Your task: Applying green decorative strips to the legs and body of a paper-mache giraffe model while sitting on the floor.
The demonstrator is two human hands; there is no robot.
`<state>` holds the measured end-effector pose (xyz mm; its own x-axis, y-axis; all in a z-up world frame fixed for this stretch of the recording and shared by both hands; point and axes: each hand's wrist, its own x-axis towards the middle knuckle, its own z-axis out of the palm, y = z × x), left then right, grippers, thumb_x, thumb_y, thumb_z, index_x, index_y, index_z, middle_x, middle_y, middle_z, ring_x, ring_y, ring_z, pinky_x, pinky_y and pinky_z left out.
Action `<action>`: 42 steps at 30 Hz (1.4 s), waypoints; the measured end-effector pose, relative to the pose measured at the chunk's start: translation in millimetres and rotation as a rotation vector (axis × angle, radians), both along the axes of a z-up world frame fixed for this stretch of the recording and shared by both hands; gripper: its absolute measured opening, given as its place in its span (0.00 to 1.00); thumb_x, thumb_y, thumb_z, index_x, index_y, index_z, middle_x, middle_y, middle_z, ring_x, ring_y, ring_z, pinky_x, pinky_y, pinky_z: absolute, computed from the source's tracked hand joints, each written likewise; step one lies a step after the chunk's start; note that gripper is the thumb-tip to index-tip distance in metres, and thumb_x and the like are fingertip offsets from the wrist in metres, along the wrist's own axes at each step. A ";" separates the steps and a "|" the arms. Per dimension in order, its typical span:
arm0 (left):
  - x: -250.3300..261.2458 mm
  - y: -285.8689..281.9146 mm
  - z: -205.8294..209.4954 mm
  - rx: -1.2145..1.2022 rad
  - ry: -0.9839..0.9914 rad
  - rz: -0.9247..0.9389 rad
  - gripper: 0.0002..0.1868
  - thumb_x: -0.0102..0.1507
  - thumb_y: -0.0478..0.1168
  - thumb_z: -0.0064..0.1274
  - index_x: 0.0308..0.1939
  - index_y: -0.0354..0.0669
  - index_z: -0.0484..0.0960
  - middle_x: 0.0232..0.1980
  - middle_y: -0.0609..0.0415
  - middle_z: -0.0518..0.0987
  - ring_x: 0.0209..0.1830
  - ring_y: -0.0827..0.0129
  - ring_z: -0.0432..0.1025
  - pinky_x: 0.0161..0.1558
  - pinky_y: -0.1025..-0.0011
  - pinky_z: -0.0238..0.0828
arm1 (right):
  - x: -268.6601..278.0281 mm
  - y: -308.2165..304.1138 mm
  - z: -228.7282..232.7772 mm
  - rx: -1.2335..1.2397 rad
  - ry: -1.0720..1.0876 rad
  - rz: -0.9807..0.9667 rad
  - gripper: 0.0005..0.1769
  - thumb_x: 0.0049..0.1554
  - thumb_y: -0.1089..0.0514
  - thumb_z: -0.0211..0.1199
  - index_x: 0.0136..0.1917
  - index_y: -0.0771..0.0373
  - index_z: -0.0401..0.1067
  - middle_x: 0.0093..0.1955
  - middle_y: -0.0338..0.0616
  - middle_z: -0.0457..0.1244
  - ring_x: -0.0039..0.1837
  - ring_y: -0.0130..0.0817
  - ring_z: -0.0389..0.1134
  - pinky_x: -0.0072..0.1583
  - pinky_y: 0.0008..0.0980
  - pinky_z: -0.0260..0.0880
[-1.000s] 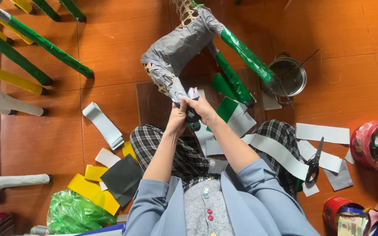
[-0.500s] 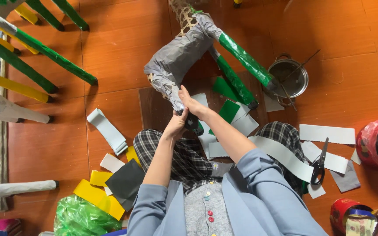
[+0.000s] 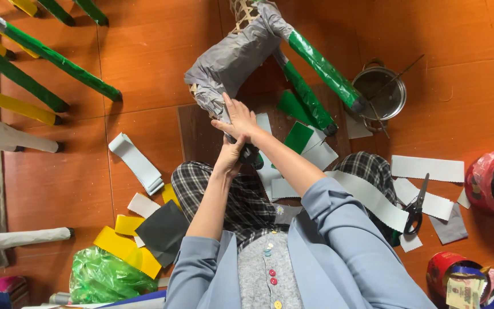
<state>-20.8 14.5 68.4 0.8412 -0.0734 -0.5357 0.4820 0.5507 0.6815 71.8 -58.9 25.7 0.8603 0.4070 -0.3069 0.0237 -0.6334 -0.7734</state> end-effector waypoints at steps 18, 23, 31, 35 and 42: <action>20.5 -2.2 -70.5 0.086 0.165 0.212 0.39 0.45 0.26 0.67 0.56 0.51 0.66 0.50 0.47 0.71 0.41 0.61 0.69 0.42 0.54 0.74 | -103.0 -52.8 50.3 0.826 0.468 -0.285 0.41 0.62 0.53 0.46 0.81 0.41 0.29 0.77 0.64 0.36 0.76 0.61 0.42 0.64 0.66 0.58; 19.0 -1.7 -64.4 0.027 0.183 0.281 0.33 0.47 0.24 0.62 0.51 0.51 0.68 0.44 0.48 0.72 0.36 0.62 0.72 0.37 0.61 0.77 | -100.0 -54.8 31.4 0.721 0.251 -0.110 0.46 0.63 0.47 0.56 0.81 0.42 0.28 0.73 0.80 0.40 0.75 0.71 0.43 0.69 0.64 0.49; 19.9 -0.5 -53.5 0.126 0.180 0.237 0.36 0.46 0.26 0.61 0.54 0.49 0.65 0.43 0.48 0.70 0.32 0.62 0.71 0.31 0.64 0.77 | -100.1 -62.0 4.1 0.941 0.351 -0.157 0.45 0.61 0.57 0.60 0.80 0.44 0.34 0.73 0.66 0.49 0.71 0.52 0.55 0.67 0.52 0.59; 16.8 0.9 -42.9 0.085 0.199 0.224 0.37 0.45 0.25 0.61 0.55 0.50 0.65 0.41 0.46 0.69 0.28 0.56 0.72 0.27 0.63 0.78 | -97.5 -77.7 9.0 1.015 0.479 -0.023 0.54 0.52 0.72 0.64 0.80 0.46 0.38 0.75 0.60 0.48 0.71 0.45 0.54 0.69 0.45 0.57; 13.0 1.5 -22.5 0.116 0.192 0.232 0.37 0.45 0.25 0.60 0.56 0.46 0.63 0.42 0.44 0.69 0.32 0.58 0.69 0.30 0.60 0.74 | -79.0 -80.0 51.0 0.414 0.145 0.168 0.53 0.50 0.67 0.66 0.79 0.45 0.43 0.72 0.50 0.57 0.67 0.59 0.62 0.67 0.50 0.62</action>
